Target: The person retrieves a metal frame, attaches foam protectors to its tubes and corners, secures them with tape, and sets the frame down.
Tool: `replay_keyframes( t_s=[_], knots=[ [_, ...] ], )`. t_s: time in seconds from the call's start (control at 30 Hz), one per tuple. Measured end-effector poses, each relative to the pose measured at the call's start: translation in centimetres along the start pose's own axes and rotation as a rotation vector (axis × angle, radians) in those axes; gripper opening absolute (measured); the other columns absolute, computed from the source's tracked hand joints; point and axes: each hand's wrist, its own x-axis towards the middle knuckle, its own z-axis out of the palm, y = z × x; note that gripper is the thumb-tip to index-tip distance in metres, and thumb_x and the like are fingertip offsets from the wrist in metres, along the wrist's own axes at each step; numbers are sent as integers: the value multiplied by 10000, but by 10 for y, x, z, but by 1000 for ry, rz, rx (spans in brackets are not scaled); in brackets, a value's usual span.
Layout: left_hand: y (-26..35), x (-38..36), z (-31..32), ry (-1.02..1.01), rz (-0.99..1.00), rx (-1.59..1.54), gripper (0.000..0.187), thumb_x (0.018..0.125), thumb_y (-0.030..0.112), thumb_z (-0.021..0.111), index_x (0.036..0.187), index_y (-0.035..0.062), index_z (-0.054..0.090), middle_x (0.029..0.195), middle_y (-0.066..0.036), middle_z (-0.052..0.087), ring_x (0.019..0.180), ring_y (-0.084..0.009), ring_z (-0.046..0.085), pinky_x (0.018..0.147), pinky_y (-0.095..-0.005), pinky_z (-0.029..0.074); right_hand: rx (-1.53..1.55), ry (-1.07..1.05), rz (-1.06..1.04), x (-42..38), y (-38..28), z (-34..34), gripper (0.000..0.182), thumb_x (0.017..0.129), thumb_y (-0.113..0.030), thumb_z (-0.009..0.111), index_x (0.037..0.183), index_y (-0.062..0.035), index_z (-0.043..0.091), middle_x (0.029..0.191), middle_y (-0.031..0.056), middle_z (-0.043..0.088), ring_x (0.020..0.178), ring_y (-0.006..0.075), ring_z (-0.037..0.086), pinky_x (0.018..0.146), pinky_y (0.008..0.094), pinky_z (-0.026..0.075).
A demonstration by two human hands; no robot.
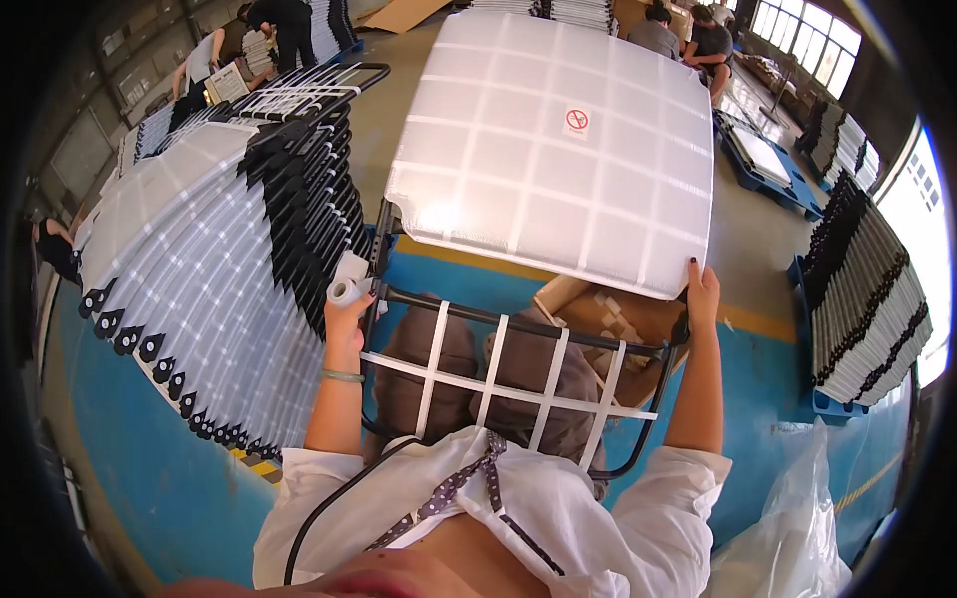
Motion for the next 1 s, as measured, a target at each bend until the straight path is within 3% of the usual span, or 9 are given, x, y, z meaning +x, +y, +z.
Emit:
replay_keyframes(
  t_s=[0.23, 0.5, 0.63, 0.73, 0.77, 0.83, 0.9, 0.93, 1.0],
  knots=[
    [-14, -4, -10, 68, -4, -28, 381, 691, -89, 581, 1064, -23, 538, 850, -132, 626, 661, -226, 631, 482, -312, 516, -177, -81, 61, 4, 33, 15, 354, 906, -302, 526, 830, 38, 591, 720, 15, 542, 687, 107, 455, 627, 281, 390],
    [-32, 15, -21, 64, -34, -73, 377, 657, -118, 599, 1011, -24, 509, 882, -147, 600, 701, -243, 634, 504, -323, 536, -47, -141, 192, -3, 38, 34, 317, 906, -272, 533, 877, 37, 602, 746, 1, 568, 684, 83, 471, 619, 249, 389],
    [-27, 15, -29, 7, -99, -141, 504, 677, -82, 572, 1144, 34, 424, 919, -175, 607, 680, -265, 638, 555, -336, 564, 21, -114, 243, -3, 31, 43, 308, 915, -263, 525, 923, 33, 608, 779, -1, 589, 697, 74, 488, 632, 238, 398],
    [-24, 9, -28, 176, -86, -91, 487, 687, -64, 602, 1133, 58, 451, 977, -123, 581, 786, -249, 634, 604, -356, 558, -46, -145, 199, 0, 28, 43, 311, 918, -268, 525, 936, 30, 611, 810, -7, 593, 730, 65, 489, 665, 243, 410],
    [-22, 6, -26, 305, -29, -22, 417, 652, -87, 648, 1027, 22, 501, 957, -77, 558, 850, -198, 596, 700, -323, 527, -30, -146, 216, 0, 32, 42, 321, 913, -273, 530, 959, 36, 602, 819, 6, 600, 736, 85, 505, 685, 253, 416],
    [-22, 7, -28, 406, 101, 94, 433, 657, -104, 662, 1046, 24, 520, 984, -68, 553, 891, -192, 580, 743, -322, 513, 4, -148, 243, 1, 22, 45, 348, 904, -284, 541, 1006, 46, 584, 836, 33, 614, 750, 125, 536, 726, 271, 426],
    [-13, 6, -23, 511, 283, 239, 440, 651, -139, 664, 1042, 16, 534, 1001, -64, 547, 935, -193, 557, 804, -325, 496, -425, -32, 240, -10, -29, 52, 328, 872, -259, 578, 1033, 26, 578, 871, 67, 611, 789, 190, 555, 763, 302, 431],
    [-11, 8, -25, 524, 341, 227, 441, 652, -141, 661, 1043, 18, 532, 1010, -69, 543, 925, -188, 555, 810, -308, 489, -636, 19, 224, -15, -59, 59, 326, 856, -247, 597, 1047, 16, 575, 889, 84, 609, 809, 222, 564, 781, 317, 433],
    [3, 11, -15, 430, 400, 146, 459, 636, -145, 666, 1029, 51, 534, 991, -58, 537, 915, -185, 559, 789, -318, 503, -722, 235, -252, -18, -69, 70, 334, 817, -205, 628, 1077, -6, 564, 943, 118, 593, 882, 276, 549, 818, 345, 427]
  ],
)
